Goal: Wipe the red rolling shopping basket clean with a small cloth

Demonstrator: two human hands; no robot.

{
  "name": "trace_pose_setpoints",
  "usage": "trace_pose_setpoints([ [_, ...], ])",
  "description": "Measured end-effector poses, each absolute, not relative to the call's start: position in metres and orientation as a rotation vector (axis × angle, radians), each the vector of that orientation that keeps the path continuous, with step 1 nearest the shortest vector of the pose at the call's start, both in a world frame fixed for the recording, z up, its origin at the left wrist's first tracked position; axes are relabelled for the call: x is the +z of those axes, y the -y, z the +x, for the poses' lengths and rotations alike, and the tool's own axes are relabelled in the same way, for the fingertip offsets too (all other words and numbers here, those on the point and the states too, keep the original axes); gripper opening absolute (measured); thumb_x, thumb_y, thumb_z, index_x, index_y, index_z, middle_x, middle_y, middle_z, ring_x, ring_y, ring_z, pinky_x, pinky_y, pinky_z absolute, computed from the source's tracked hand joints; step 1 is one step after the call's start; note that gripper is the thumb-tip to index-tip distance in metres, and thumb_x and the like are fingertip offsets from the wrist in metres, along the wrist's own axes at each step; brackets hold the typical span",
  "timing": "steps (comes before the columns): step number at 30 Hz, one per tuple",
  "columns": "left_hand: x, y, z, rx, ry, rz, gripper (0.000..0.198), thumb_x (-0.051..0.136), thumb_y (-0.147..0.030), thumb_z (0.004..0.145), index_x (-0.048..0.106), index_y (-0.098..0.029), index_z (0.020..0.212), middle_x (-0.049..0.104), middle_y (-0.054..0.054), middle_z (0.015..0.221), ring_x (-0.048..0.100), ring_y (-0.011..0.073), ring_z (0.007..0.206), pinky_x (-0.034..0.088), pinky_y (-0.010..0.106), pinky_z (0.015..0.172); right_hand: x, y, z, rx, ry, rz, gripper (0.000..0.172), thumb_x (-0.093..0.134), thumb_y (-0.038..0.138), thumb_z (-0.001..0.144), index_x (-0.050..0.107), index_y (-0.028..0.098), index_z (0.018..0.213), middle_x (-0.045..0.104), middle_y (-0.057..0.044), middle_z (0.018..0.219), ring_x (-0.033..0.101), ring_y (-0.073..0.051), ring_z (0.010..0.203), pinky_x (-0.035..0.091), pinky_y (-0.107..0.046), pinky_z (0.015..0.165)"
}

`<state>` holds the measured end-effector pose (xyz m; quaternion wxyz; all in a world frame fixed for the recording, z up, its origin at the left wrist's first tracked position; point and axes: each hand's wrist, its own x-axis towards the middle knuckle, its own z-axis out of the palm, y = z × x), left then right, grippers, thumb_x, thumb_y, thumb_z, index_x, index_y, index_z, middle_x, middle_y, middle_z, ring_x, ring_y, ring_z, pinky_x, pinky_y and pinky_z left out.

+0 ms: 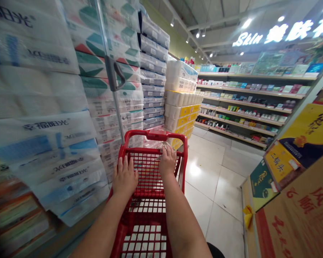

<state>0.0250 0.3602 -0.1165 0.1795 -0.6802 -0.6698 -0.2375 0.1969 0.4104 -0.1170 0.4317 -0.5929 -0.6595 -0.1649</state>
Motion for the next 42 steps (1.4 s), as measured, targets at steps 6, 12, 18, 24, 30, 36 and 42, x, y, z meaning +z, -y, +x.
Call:
trace_pose_setpoints([
  [6, -0.115, -0.359, 0.024, -0.689, 1.904, -1.947, 0.059, 0.048, -0.027, 0.087, 0.043, -0.007, 0.142, 0.032, 0.018, 0.154, 0.020, 0.0354, 0.145, 0.020, 0.051, 0.116, -0.118, -0.416, 0.202, -0.365, 1.815, -1.280, 0.049, 0.041, 0.005, 0.085, 0.060, 0.023, 0.127, 0.054, -0.004, 0.138, 0.041, -0.019, 0.133, 0.029, -0.040, 0.113],
  [12, -0.114, -0.358, 0.023, -0.674, 1.920, -1.972, 0.052, 0.047, -0.028, 0.087, 0.052, -0.013, 0.136, 0.033, 0.016, 0.154, 0.018, 0.0350, 0.145, 0.019, 0.051, 0.116, -0.118, -0.414, 0.200, -0.373, 1.753, -1.322, 0.049, 0.041, 0.006, 0.086, 0.058, 0.022, 0.129, 0.053, -0.006, 0.139, 0.037, -0.021, 0.135, 0.026, -0.042, 0.113],
  [18, -0.113, -0.357, 0.022, -0.673, 1.913, -1.983, 0.047, 0.045, -0.030, 0.089, 0.057, -0.014, 0.131, 0.039, 0.014, 0.151, 0.018, 0.0345, 0.145, 0.020, 0.050, 0.116, -0.114, -0.410, 0.196, -0.392, 1.561, -1.511, 0.038, 0.044, 0.022, 0.095, 0.057, 0.026, 0.129, 0.053, -0.007, 0.138, 0.040, -0.027, 0.131, 0.026, -0.050, 0.109],
  [24, -0.108, -0.355, 0.022, -0.716, 1.945, -2.029, 0.045, 0.046, -0.030, 0.087, 0.060, -0.016, 0.128, 0.044, 0.012, 0.148, 0.016, 0.0349, 0.145, 0.020, 0.053, 0.115, -0.112, -0.407, 0.192, -0.445, 1.884, -1.398, 0.041, 0.049, 0.025, 0.093, 0.053, 0.029, 0.134, 0.049, -0.004, 0.143, 0.031, -0.025, 0.137, 0.021, -0.046, 0.113],
  [30, -0.108, -0.354, 0.021, -0.723, 1.929, -2.058, 0.040, 0.046, -0.031, 0.088, 0.066, -0.018, 0.120, 0.054, 0.009, 0.139, 0.014, 0.0354, 0.146, 0.018, 0.054, 0.116, -0.113, -0.410, 0.184, -0.416, 1.687, -1.538, 0.045, 0.049, 0.020, 0.090, 0.053, 0.027, 0.135, 0.048, -0.010, 0.141, 0.038, -0.028, 0.131, 0.024, -0.050, 0.110],
  [36, -0.108, -0.352, 0.018, -0.764, 1.913, -2.098, 0.035, 0.044, -0.031, 0.089, 0.070, -0.017, 0.109, 0.061, 0.010, 0.129, 0.015, 0.0362, 0.145, 0.018, 0.054, 0.116, -0.116, -0.417, 0.179, -0.323, 1.774, -1.405, 0.050, 0.043, 0.005, 0.085, 0.061, 0.026, 0.127, 0.053, -0.007, 0.137, 0.046, -0.023, 0.126, 0.036, -0.039, 0.105],
  [42, -0.103, -0.349, 0.019, -0.750, 1.942, -2.106, 0.032, 0.049, -0.027, 0.085, 0.071, -0.017, 0.105, 0.063, 0.009, 0.125, 0.015, 0.0371, 0.145, 0.013, 0.054, 0.117, -0.115, -0.421, 0.161, -0.303, 2.008, -1.209, 0.047, 0.045, 0.007, 0.085, 0.061, 0.026, 0.127, 0.051, -0.005, 0.141, 0.036, -0.023, 0.137, 0.031, -0.042, 0.111],
])
